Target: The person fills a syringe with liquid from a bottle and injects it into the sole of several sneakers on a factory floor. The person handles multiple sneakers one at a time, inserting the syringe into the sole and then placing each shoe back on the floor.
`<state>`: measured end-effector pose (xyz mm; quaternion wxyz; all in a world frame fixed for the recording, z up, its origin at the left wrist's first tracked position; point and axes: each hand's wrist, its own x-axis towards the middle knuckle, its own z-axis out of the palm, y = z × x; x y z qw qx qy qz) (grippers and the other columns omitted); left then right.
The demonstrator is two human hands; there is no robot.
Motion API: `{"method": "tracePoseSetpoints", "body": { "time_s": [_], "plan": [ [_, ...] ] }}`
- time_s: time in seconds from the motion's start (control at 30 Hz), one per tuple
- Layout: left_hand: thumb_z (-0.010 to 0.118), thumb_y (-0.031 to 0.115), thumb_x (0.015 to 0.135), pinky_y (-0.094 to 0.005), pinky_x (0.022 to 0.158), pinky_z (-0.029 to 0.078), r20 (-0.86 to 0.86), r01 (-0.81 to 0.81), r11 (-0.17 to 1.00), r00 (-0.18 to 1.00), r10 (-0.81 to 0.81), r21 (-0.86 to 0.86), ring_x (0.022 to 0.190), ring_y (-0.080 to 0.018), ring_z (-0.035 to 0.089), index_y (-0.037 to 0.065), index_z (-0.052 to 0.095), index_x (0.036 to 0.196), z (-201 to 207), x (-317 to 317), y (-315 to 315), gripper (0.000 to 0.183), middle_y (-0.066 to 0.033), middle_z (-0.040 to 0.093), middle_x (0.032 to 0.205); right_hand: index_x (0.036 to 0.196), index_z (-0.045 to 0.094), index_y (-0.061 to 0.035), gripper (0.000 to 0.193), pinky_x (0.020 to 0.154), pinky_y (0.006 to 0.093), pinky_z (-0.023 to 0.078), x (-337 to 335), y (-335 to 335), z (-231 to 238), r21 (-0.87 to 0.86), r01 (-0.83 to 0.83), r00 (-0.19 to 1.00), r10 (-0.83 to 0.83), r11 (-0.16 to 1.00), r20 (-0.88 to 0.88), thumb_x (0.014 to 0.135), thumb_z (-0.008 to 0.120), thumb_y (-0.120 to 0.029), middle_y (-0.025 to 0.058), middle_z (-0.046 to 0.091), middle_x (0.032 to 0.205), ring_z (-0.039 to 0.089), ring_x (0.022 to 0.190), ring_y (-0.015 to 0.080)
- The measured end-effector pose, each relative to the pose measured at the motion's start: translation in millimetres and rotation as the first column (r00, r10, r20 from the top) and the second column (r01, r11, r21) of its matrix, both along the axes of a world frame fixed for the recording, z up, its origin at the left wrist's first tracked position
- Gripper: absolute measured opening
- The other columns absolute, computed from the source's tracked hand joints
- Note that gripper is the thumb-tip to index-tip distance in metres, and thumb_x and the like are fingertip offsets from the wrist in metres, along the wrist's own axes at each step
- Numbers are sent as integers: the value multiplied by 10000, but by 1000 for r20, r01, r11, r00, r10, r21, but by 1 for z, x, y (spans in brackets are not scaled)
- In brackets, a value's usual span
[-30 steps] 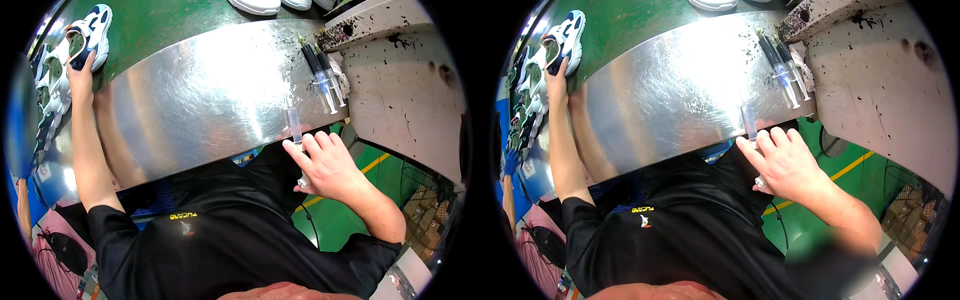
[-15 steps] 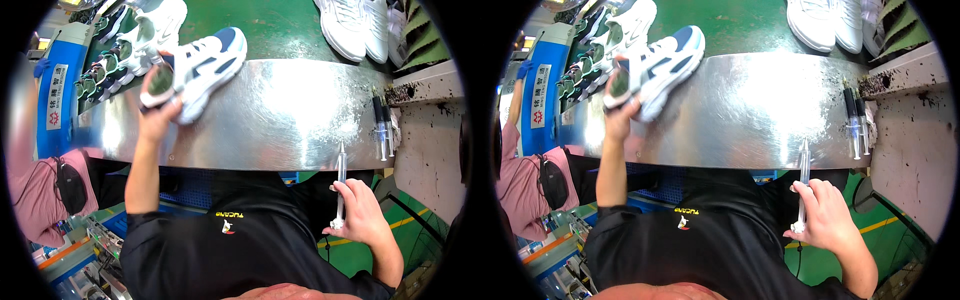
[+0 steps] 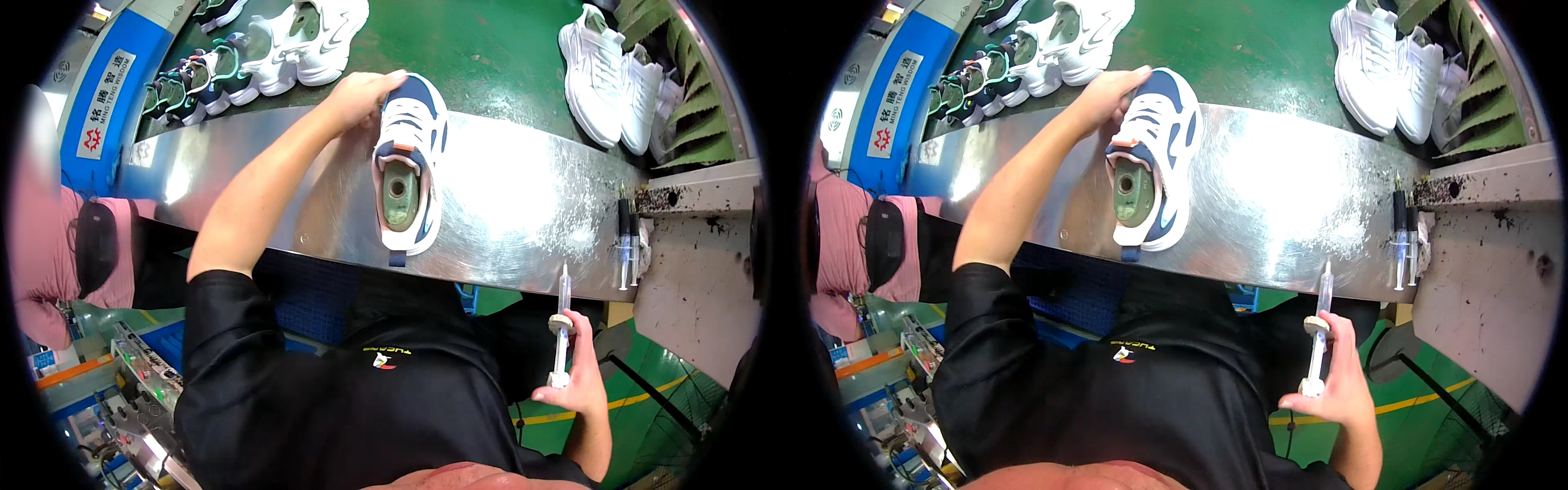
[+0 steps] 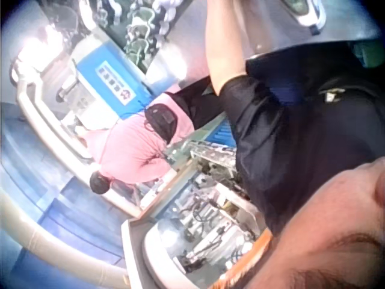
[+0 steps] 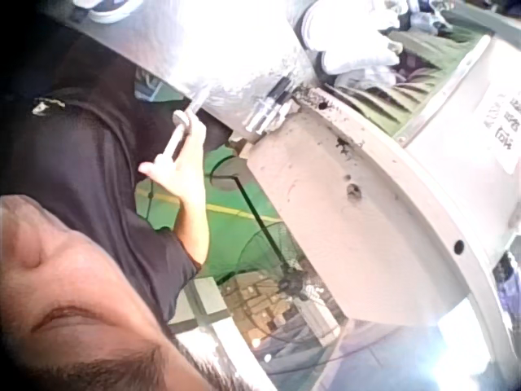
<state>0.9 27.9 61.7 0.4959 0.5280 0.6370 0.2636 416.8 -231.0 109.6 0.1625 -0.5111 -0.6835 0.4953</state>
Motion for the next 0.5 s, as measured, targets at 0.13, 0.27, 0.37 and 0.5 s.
{"method": "tracePoseSetpoints", "body": {
  "time_s": [0.13,0.27,0.37,0.5],
  "plan": [
    [698,317,787,-286,652,522,242,-5,990,970,-30,143,739,-137,630,-52,567,1019,-17,22,-3,454,-114,645,882,1370,226,-49,1320,705,281,389,-23,-8,-3,-285,277,776,-388,918,-498,361,869,-608,129,433,1194,459,842,154],
    [702,81,753,-310,721,535,800,-57,997,600,-13,59,794,-151,617,-39,431,1076,31,63,-45,438,-119,598,914,1406,206,-124,1366,628,287,389,-48,7,13,-371,349,512,-507,861,-694,315,852,-632,160,450,1191,478,800,175],
    [714,52,723,-305,789,516,941,-44,987,309,-135,155,854,-160,617,-28,490,1111,35,54,-71,455,-97,612,975,1424,164,-88,1277,660,292,350,-69,29,34,-330,180,426,-376,927,-823,471,812,-638,127,434,1161,425,882,185],
    [720,9,695,-322,848,493,960,28,991,245,-136,133,930,-159,605,11,499,1182,26,38,-92,535,-84,615,1012,1399,220,-115,1151,697,320,316,-101,60,54,-330,-42,262,-308,943,-914,536,813,-594,149,485,1110,437,956,207]
  ]
}}
